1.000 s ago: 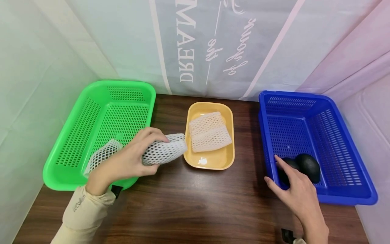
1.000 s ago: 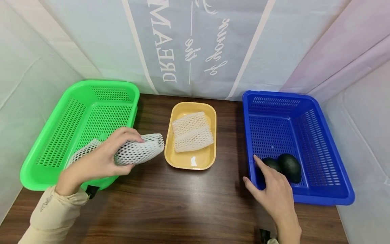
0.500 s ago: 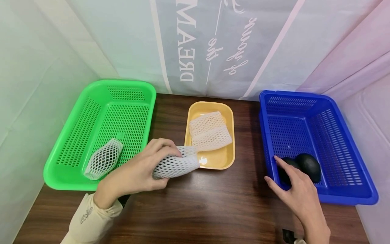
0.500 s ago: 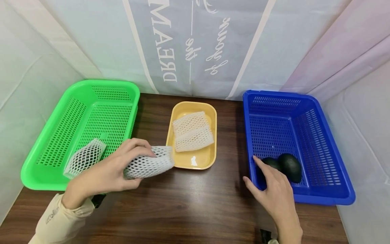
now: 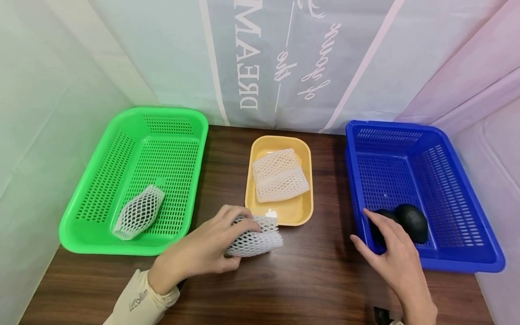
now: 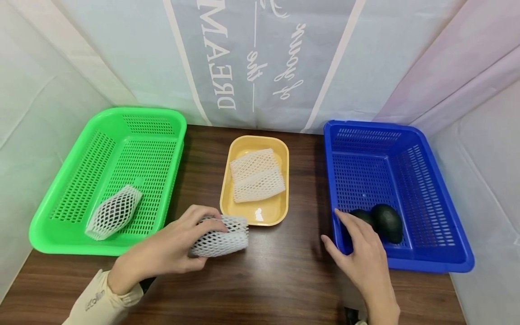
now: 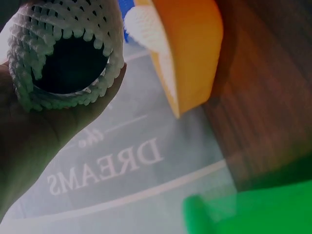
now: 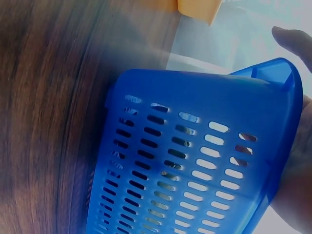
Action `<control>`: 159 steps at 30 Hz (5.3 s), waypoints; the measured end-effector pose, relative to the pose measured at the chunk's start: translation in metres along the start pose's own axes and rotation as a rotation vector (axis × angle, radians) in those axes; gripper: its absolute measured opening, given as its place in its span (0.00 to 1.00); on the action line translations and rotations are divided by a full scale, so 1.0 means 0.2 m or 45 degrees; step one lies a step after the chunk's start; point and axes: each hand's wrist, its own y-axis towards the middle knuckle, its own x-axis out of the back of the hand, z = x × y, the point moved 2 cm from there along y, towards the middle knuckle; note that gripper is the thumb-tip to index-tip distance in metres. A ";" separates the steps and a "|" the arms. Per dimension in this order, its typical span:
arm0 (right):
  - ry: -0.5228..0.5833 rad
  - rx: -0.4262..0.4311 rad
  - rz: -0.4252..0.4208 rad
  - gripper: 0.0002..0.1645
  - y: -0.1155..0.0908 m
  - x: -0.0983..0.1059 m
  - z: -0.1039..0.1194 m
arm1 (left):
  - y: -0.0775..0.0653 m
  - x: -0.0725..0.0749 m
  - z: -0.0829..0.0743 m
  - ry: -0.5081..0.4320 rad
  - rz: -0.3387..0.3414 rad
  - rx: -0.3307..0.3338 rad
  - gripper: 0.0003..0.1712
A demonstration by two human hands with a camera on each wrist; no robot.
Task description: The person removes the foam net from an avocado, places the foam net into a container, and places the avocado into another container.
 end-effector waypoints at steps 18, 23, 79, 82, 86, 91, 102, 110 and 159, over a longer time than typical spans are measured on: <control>0.100 0.179 -0.206 0.41 0.02 -0.06 0.04 | 0.03 -0.29 0.06 -0.051 -0.031 -0.095 0.35; 0.112 0.229 -0.213 0.40 0.03 -0.07 0.06 | 0.04 -0.35 0.06 -0.057 0.009 -0.086 0.35; 0.432 0.340 0.364 0.33 -0.07 -0.45 0.32 | 0.01 -0.41 0.22 -0.393 0.106 0.066 0.44; 0.469 0.396 0.315 0.36 -0.06 -0.46 0.33 | 0.01 -0.41 0.23 -0.388 0.088 0.050 0.44; 0.559 0.425 0.321 0.39 -0.06 -0.46 0.35 | 0.01 -0.41 0.23 -0.375 0.060 0.025 0.43; 0.575 0.395 0.405 0.37 -0.07 -0.48 0.37 | 0.01 -0.41 0.23 -0.373 0.054 0.026 0.42; 0.403 0.291 0.527 0.36 -0.07 -0.50 0.39 | 0.02 -0.41 0.23 -0.405 0.045 0.040 0.40; 0.381 0.297 0.557 0.37 -0.07 -0.53 0.40 | 0.03 -0.41 0.22 -0.398 0.027 0.031 0.38; 0.339 0.327 0.451 0.43 0.00 -0.31 0.33 | 0.02 -0.34 0.22 -0.258 -0.285 -0.116 0.19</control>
